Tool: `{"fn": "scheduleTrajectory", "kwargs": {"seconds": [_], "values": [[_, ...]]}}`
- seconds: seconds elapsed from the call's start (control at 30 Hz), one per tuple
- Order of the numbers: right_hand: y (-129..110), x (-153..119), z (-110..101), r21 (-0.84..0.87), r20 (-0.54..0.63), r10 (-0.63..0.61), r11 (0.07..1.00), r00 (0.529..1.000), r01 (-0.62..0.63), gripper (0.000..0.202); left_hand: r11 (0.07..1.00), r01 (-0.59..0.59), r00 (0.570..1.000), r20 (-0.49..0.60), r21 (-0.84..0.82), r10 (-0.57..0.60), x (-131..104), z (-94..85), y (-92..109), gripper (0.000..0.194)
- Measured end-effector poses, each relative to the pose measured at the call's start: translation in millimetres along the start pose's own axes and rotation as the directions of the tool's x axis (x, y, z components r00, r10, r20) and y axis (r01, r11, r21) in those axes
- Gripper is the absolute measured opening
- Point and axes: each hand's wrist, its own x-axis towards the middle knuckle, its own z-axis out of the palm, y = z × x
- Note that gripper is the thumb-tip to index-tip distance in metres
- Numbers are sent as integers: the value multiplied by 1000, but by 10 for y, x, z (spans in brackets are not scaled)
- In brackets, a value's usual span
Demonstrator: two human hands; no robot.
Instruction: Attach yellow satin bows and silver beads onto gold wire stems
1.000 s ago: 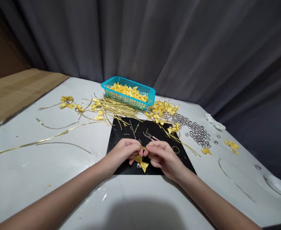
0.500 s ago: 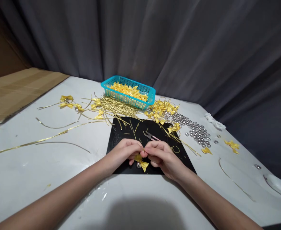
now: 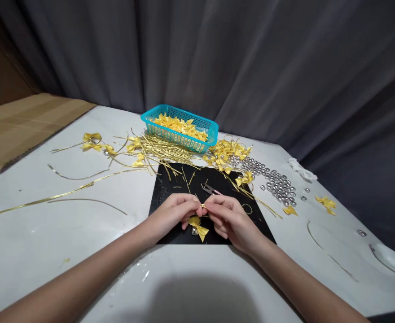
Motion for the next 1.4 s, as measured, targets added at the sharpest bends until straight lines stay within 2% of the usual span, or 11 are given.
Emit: {"fn": "scheduleTrajectory", "kwargs": {"seconds": [0.13, 0.5, 0.8, 1.1, 1.2, 1.27, 1.4], "values": [[-8, 5, -15, -46, 26, -42, 998, 999, 43, 22, 998, -14, 1000, -10, 65, 15, -7, -19, 8, 20], [-24, 8, -21, -163, -38, -63, 985, 997, 56, 24, 985, -20, 998, -58, 170, 30, -20, 12, 69, 21], [7, 5, -35, -150, -8, -79, 986, 997, 77, 25, 979, -19, 998, -56, 202, 31, -11, -3, 63, 23], [-6, 4, -7, -184, -10, -51, 982, 999, 49, 25, 965, -74, 997, -5, 251, 78, -10, -18, 20, 25], [-22, -14, 19, -256, -24, -96, 963, 995, 87, 26, 951, -98, 995, 1, 294, 102, -22, -6, 7, 26], [-38, -31, 19, -309, -42, -169, 939, 985, 148, 26, 943, -116, 992, -4, 311, 124, -31, 8, 10, 26], [-96, -58, -89, -372, -60, -295, 893, 954, 253, 23, 930, -123, 971, -150, 346, 184, -40, -11, 60, 25]]}}
